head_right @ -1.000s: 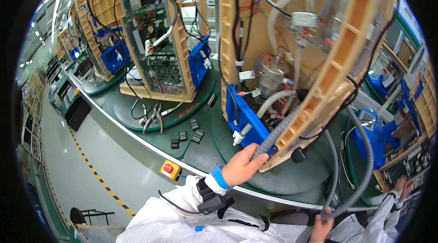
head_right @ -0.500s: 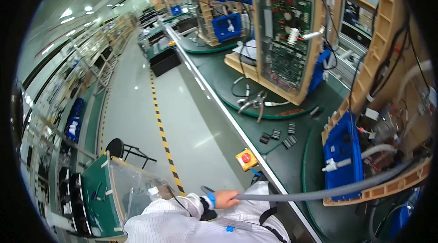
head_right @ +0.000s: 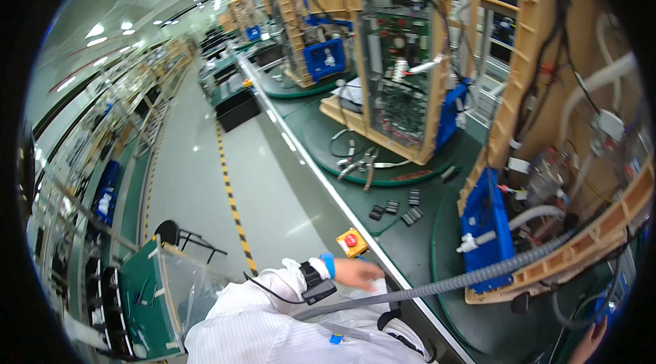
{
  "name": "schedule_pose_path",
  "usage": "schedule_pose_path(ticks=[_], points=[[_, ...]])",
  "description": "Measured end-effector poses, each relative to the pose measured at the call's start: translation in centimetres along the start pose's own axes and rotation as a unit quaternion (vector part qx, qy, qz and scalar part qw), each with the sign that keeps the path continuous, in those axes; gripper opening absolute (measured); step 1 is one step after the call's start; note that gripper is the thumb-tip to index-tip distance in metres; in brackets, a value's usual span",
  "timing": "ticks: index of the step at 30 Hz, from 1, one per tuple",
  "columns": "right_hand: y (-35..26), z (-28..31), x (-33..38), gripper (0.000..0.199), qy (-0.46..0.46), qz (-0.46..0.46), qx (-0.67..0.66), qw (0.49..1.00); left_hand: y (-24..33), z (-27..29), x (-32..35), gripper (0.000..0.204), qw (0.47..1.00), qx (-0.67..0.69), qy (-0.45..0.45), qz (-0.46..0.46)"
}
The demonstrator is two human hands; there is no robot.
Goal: Assembling internal wiring and plumbing components of a manufacturing appliance.
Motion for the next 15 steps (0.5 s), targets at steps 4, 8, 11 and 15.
schedule_pose_path(ticks=[4,8,11,15], points=[[-0.9,0.5,5.6,0.047,-0.058,-0.111,-0.007,0.992,17.0,4.9,-5.1,0.054,0.961,0.093,0.088,-0.243],[-11.3,-2.7,11.2,0.045,-0.093,-0.323,-0.107,0.936,26.1,3.0,-8.6,0.043,0.961,0.193,0.069,-0.186],[-13.6,-5.8,13.6,0.048,-0.140,-0.365,-0.143,0.910,25.2,2.4,-9.2,0.038,0.928,0.128,0.242,-0.254],[-13.0,-8.7,16.2,0.052,-0.173,-0.422,-0.141,0.879,21.8,2.2,-7.0,0.033,0.933,0.117,0.183,-0.287]])
Point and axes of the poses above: each hand's wrist, its own x-axis away from the middle knuckle, its own z-axis out of the back of the hand, y = z × x, the point moved 7 cm from there along -x, towards the middle knuckle, and after that the axes turned 1 degree about -x, right-handed, at the moved point
